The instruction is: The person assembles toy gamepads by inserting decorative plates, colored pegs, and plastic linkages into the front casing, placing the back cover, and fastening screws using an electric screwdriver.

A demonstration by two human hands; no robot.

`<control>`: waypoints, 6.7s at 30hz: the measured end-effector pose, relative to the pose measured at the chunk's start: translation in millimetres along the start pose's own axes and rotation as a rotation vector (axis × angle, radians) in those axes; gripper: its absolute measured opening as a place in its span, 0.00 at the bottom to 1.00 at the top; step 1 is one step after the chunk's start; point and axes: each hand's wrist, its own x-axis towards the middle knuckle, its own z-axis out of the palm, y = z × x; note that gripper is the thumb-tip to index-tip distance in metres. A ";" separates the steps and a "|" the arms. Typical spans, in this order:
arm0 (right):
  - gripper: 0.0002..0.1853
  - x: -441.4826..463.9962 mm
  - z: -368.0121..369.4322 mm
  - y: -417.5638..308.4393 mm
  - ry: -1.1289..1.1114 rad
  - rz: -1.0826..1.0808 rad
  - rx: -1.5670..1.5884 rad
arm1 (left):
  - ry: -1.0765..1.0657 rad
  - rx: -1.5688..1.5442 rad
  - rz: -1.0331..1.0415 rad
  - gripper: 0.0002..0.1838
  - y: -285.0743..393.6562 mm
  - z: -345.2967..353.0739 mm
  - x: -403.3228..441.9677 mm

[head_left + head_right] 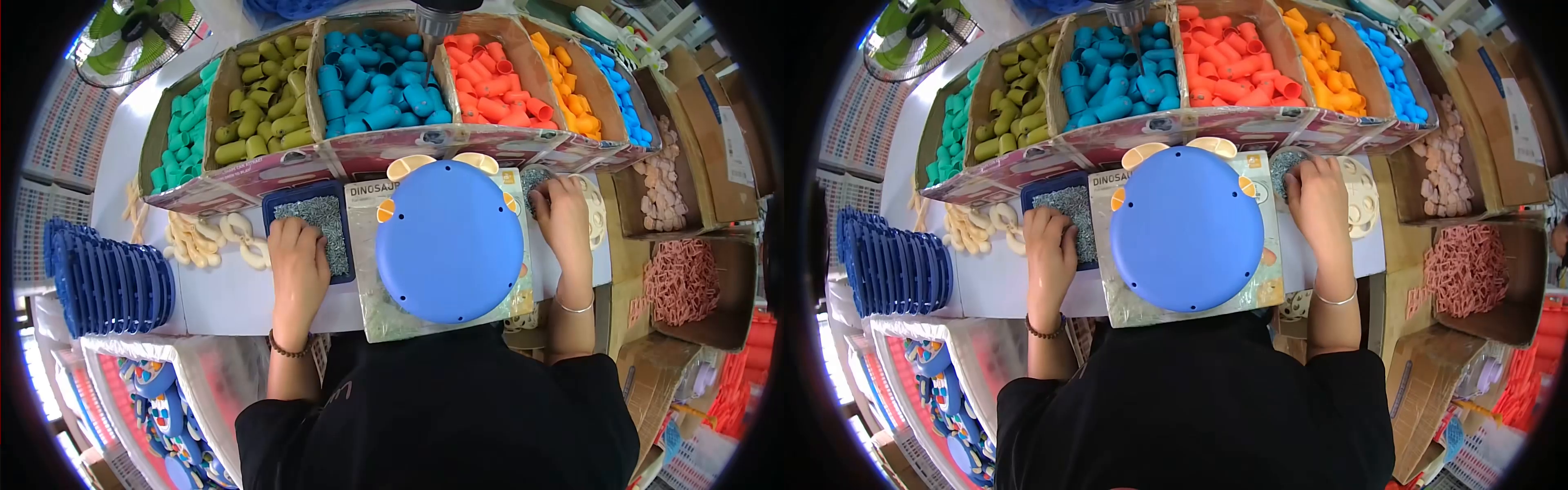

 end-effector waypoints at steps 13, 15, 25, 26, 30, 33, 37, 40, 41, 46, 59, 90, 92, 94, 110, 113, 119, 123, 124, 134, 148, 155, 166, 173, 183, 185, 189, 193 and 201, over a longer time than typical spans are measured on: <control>0.04 -8.7 -14.1 -23.6 -0.051 0.301 1.257 | 0.230 -0.407 -0.050 0.05 31.9 -1.3 12.7; 0.04 -3.3 -11.2 -40.9 -0.061 0.225 1.297 | 0.246 -0.443 -0.004 0.07 45.9 2.3 23.1; 0.04 -3.7 -0.4 -54.6 -0.045 0.138 1.241 | 0.283 -0.486 0.135 0.08 67.7 18.9 40.1; 0.05 -3.4 -0.2 -54.4 -0.056 0.135 1.241 | 0.265 -0.468 0.154 0.09 67.1 18.0 39.8; 0.05 -1.1 -2.6 -55.7 -0.078 0.183 1.271 | 0.240 -0.286 0.298 0.11 67.7 11.6 39.7; 0.06 5.1 -7.6 -51.2 -0.194 0.209 1.332 | 0.206 -0.169 0.371 0.12 67.7 1.5 33.3; 0.07 7.0 -21.3 -42.6 -0.201 0.350 1.339 | 0.188 -0.156 0.251 0.11 46.4 -5.8 13.7; 0.10 4.9 -15.3 -25.1 -0.047 0.434 1.017 | 0.066 0.069 0.042 0.10 22.1 -9.8 3.9; 0.09 1.8 -11.5 -16.4 -0.010 0.274 0.516 | 0.065 0.070 0.039 0.10 16.8 -9.2 0.3; 0.07 -1.4 2.2 -5.0 -0.022 0.084 -0.008 | -0.047 0.108 -0.011 0.04 12.5 -2.6 -1.9; 0.02 -15.6 -9.5 -13.2 0.104 0.262 0.644 | 0.171 -0.040 -0.041 0.06 7.0 0.4 -3.2; 0.07 -67.4 -38.7 -51.5 -0.128 0.050 1.077 | -0.282 -0.677 -0.004 0.09 68.5 -23.6 -10.7; 0.08 -67.0 -38.1 -49.6 -0.153 0.010 1.080 | -0.378 -0.778 -0.209 0.09 64.9 -23.1 -10.7; 0.08 -66.4 -39.5 -50.8 -0.179 0.071 1.112 | -0.378 -0.788 -0.237 0.09 61.0 -26.4 -7.7; 0.05 -64.0 -44.6 -55.5 -0.019 0.278 1.184 | -0.057 0.041 -0.030 0.04 0.8 -13.4 1.4; 0.07 -48.9 -47.4 -64.5 0.037 -0.191 0.874 | 0.024 0.004 -0.044 0.02 5.1 -13.1 4.5; 0.11 -44.3 -32.4 -85.6 0.007 -0.682 0.659 | 0.087 -0.254 -0.104 0.02 11.7 -17.1 1.8; 0.12 -41.3 -33.2 -81.1 -0.038 -0.696 0.686 | 0.092 -0.557 -0.253 0.04 7.5 -14.8 -6.1; 0.12 -40.7 -33.7 -80.9 -0.039 -0.697 0.686 | 0.093 -0.557 -0.253 0.04 6.9 -15.1 -7.0; 0.08 -36.4 -41.1 -85.0 -0.072 -0.778 0.636 | 0.007 -0.542 -0.208 0.03 15.9 -14.7 -1.9; 0.09 -37.0 -37.4 -82.3 -0.053 -0.773 0.663 | 0.006 -0.510 -0.192 0.03 14.5 -13.3 -3.9; 0.11 -40.1 -32.3 -76.1 -0.009 -0.776 0.673 | 0.018 -0.509 -0.187 0.03 13.3 -12.5 -6.1; 0.18 -25.1 -44.9 -103.7 -0.016 -0.612 0.985 | -0.254 -0.937 0.291 0.06 85.3 -28.7 5.8; 0.16 -29.0 -41.2 -107.3 0.032 -0.668 1.041 | -0.476 -1.175 0.259 0.04 89.0 -26.8 10.1; 0.08 -3.4 -57.2 -96.3 0.117 -0.491 0.735 | -0.396 -0.904 0.199 0.17 92.5 -22.6 13.2; 0.07 13.0 -51.7 -90.6 0.152 -0.378 0.663 | -0.212 -0.590 0.356 0.21 94.9 -16.5 16.2; 0.06 47.2 -25.6 -88.5 0.183 -0.427 0.532 | -0.296 -0.363 0.464 0.26 93.5 -10.5 16.8; 0.06 56.0 -13.0 -95.7 0.128 -0.467 0.385 | -0.314 -0.365 0.478 0.26 89.1 -9.7 16.7; 0.07 55.2 -9.0 -95.4 0.145 -0.516 0.294 | -0.312 -0.405 0.493 0.27 85.3 -6.8 17.2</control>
